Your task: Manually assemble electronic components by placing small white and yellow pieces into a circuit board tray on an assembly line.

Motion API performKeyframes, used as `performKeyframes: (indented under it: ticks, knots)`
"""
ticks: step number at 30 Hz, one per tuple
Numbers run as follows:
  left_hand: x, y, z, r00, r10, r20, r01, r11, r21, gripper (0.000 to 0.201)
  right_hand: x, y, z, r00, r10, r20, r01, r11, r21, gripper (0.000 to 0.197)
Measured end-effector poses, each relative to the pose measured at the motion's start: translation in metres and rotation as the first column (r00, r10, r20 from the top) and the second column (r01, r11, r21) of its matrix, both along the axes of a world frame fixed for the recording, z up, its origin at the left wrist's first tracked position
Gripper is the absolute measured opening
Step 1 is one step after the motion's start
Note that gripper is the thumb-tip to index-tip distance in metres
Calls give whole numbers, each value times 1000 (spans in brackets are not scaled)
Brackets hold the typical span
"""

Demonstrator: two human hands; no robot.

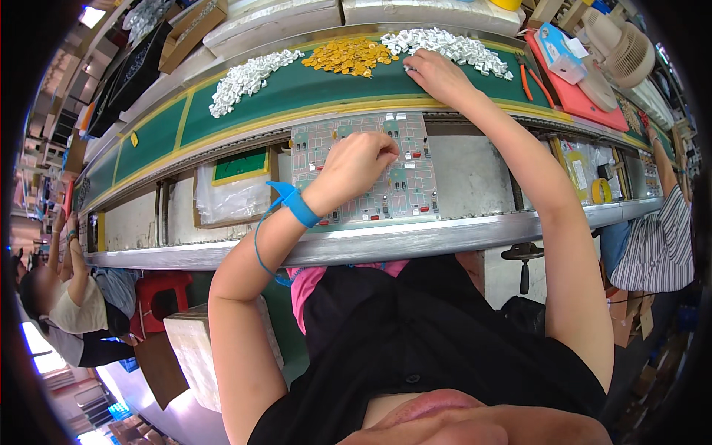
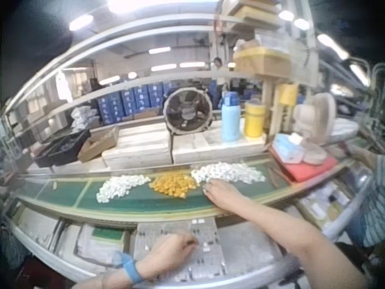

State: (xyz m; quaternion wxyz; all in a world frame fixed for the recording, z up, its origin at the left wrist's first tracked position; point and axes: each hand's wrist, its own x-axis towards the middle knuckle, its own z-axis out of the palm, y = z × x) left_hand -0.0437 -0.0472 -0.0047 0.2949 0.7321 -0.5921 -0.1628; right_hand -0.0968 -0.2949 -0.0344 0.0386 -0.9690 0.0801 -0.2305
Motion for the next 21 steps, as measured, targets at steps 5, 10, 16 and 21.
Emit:
performKeyframes:
  ticks: [5, 10, 16, 21]
  knots:
    - [-7, -7, -6, 997, -29, 70, 29, 1000, 1, 14, 6, -14, -9, 996, 84, 28, -77, 980, -183, 17]
    - [-9, -7, -7, 994, -21, 112, 16, 999, 40, 15, 8, -13, 0, 999, 17, -43, -23, 990, -136, 17]
    - [-11, -4, -8, 984, 6, 178, -10, 1000, 18, 14, 10, -25, -8, 985, -79, 155, -7, 871, 491, 18]
    - [18, -6, 11, 984, 124, -125, -124, 992, 11, 18, 5, -45, 1, 905, -369, 212, -387, -505, 771, 22]
